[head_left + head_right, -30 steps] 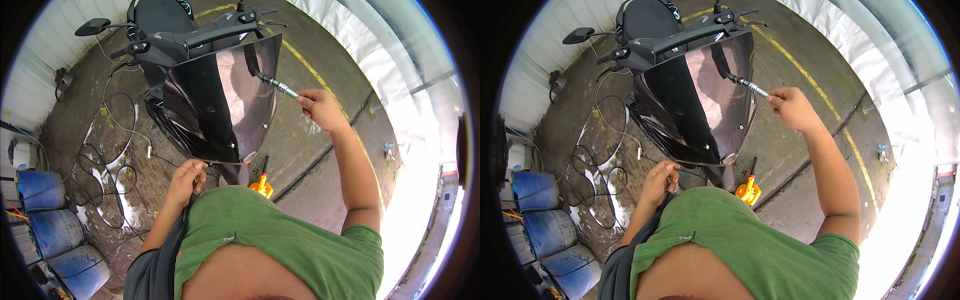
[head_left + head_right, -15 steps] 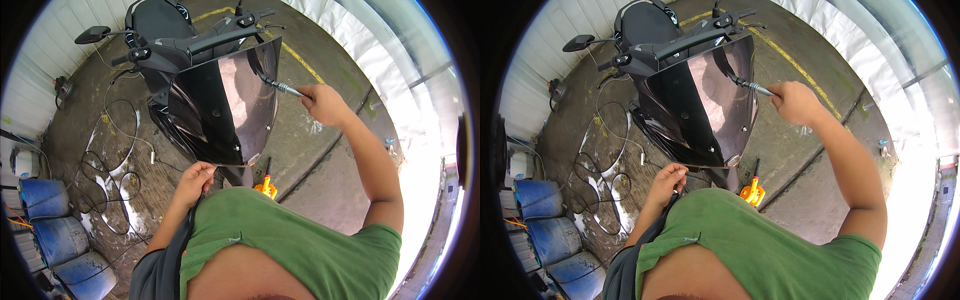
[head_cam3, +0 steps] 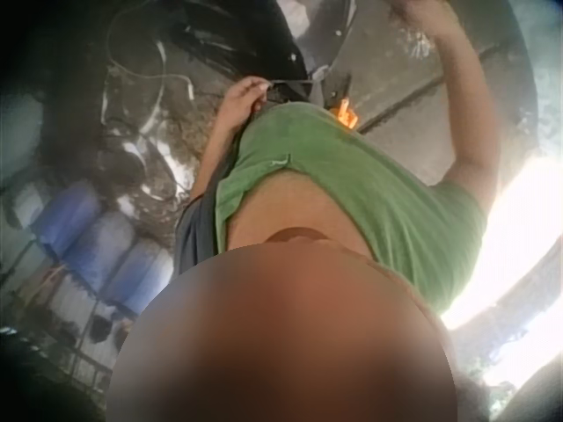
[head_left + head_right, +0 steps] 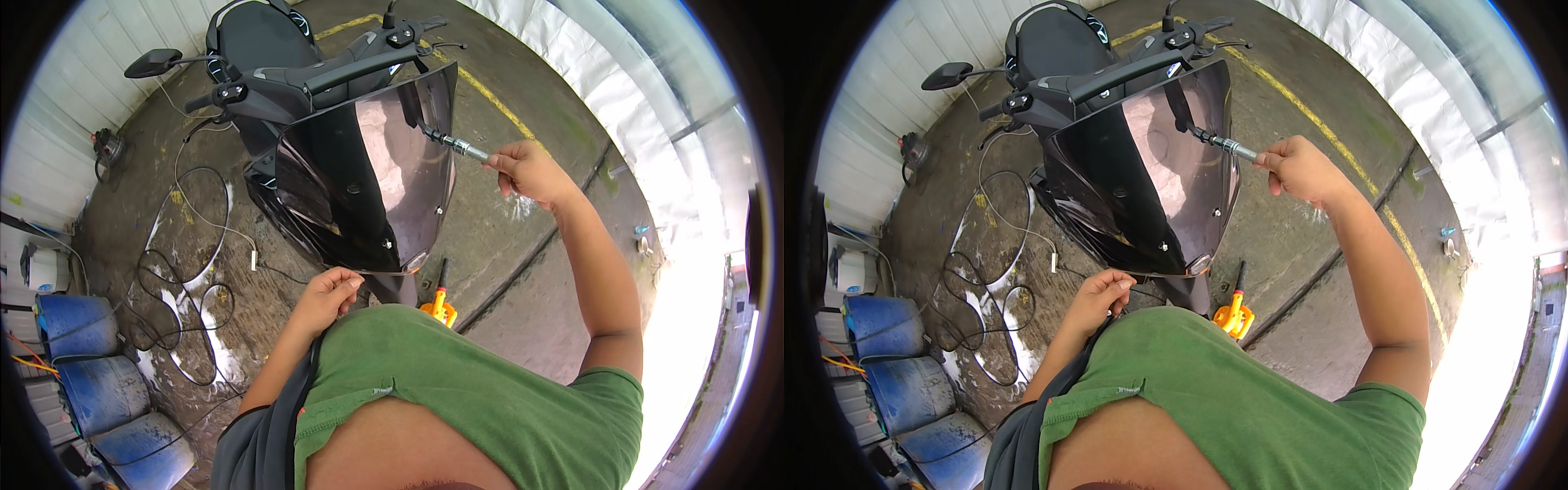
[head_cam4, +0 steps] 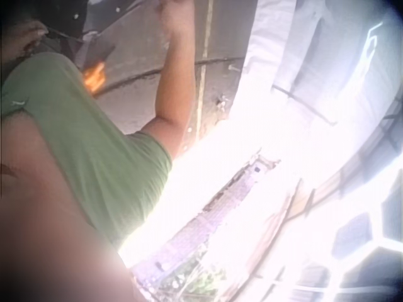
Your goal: The person uses a socket wrench to remove several bolts from the front fairing of a black motorcycle. After loosening the bolts, the person detaches the fairing and sets it aside.
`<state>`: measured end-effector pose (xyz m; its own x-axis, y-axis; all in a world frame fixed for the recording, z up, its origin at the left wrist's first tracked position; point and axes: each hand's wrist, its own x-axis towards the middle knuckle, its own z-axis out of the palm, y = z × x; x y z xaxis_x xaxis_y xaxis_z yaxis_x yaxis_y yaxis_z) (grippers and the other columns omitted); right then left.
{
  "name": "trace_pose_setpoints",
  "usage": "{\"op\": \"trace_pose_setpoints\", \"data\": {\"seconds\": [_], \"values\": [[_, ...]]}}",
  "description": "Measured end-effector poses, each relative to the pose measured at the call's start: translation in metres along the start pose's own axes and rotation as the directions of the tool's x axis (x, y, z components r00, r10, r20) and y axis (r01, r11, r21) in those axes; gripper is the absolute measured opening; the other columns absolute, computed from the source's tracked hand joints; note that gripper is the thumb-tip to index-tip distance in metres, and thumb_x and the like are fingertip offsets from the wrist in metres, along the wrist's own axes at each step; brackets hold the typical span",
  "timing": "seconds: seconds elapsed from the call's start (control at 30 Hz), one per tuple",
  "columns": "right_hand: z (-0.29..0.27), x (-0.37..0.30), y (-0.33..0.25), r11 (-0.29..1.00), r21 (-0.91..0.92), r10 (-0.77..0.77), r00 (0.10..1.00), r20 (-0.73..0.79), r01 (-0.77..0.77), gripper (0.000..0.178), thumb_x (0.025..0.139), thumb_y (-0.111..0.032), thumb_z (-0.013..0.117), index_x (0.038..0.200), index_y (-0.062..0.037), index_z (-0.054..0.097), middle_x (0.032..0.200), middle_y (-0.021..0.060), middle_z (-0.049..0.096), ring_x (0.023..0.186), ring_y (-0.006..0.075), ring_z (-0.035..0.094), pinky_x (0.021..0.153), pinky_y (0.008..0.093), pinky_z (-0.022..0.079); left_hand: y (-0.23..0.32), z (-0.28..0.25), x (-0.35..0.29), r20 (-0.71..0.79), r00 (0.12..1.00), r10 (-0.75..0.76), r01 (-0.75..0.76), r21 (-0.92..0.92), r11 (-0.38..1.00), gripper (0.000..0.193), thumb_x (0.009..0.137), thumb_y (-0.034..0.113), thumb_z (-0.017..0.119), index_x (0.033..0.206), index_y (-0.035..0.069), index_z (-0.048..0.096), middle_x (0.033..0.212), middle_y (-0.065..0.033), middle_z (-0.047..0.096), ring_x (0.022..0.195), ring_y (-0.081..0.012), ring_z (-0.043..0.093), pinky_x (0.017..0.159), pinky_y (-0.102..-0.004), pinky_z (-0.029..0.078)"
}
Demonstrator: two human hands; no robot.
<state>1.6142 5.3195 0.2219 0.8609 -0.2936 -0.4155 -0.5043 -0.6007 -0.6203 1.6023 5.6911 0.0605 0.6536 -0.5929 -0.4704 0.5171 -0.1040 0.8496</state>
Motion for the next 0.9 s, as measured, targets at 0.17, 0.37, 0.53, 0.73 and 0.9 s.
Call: {"op": "trace_pose_setpoints", "data": {"seconds": [0.17, 0.37, 0.53, 0.73, 0.9], "values": [[0.027, -0.012, 0.006, 0.533, -0.749, -0.787, 0.555, -0.268, 0.394, 0.016, 0.088, -0.013, 0.063, 0.099, -0.0075, 0.073, 0.075, 0.0129, 0.065, 0.065, 0.0280, 0.061, 0.063, 0.0367, 0.047, -0.001, 0.001, 0.003, -0.008, 0.999, -0.032, 0.032, 0.022, 0.999, 0.020, 0.097, 0.023, 0.061, 0.097, 0.004, 0.068, 0.067, 0.0035, 0.056, 0.055, -0.0042, 0.048, 0.051, -0.0196, 0.039], [0.023, -0.011, 0.005, 0.947, 0.064, -0.268, 0.886, -0.377, 0.314, 0.016, 0.092, -0.012, 0.063, 0.098, 0.0009, 0.070, 0.065, 0.0028, 0.057, 0.059, 0.0102, 0.054, 0.055, 0.0289, 0.042, 0.010, 0.000, 0.006, -0.084, 0.994, 0.065, -0.077, -0.156, 0.985, 0.023, 0.097, 0.021, 0.060, 0.092, 0.001, 0.069, 0.058, 0.0042, 0.050, 0.050, -0.0035, 0.042, 0.046, -0.0201, 0.032], [0.007, -0.013, -0.001, 0.968, 0.226, 0.123, 0.992, -0.039, -0.111, 0.021, 0.092, -0.017, 0.063, 0.099, 0.0007, 0.071, 0.066, 0.0025, 0.059, 0.056, 0.0124, 0.052, 0.055, 0.0297, 0.042, 0.103, -0.023, 0.000, -0.221, 0.557, 0.801, -0.600, 0.560, 0.572, 0.017, 0.088, 0.018, 0.072, 0.085, 0.002, 0.068, 0.075, 0.0030, 0.053, 0.068, -0.0059, 0.044, 0.062, -0.0231, 0.036], [0.031, -0.010, 0.012, 0.851, -0.269, -0.524, 0.747, -0.408, 0.451, 0.025, 0.090, -0.020, 0.065, 0.106, -0.0011, 0.070, 0.066, 0.0086, 0.062, 0.060, 0.0212, 0.060, 0.064, 0.0398, 0.048, 0.212, -0.049, 0.030, 0.066, 0.471, 0.880, -0.501, 0.841, 0.205, 0.030, 0.088, 0.031, 0.073, 0.093, 0.002, 0.070, 0.075, 0.0017, 0.050, 0.068, -0.0084, 0.041, 0.062, -0.0234, 0.033], [0.030, -0.014, 0.010, 0.960, 0.108, -0.193, 0.889, -0.414, 0.259, 0.023, 0.089, -0.017, 0.066, 0.105, -0.0010, 0.070, 0.076, 0.0115, 0.066, 0.071, 0.0200, 0.064, 0.066, 0.0393, 0.049, 0.211, -0.058, 0.058, 0.165, 0.663, 0.730, -0.597, 0.705, 0.382, 0.036, 0.096, 0.034, 0.065, 0.080, 0.003, 0.058, 0.069, 0.0044, 0.040, 0.066, -0.0066, 0.035, 0.060, -0.0242, 0.030]]}}
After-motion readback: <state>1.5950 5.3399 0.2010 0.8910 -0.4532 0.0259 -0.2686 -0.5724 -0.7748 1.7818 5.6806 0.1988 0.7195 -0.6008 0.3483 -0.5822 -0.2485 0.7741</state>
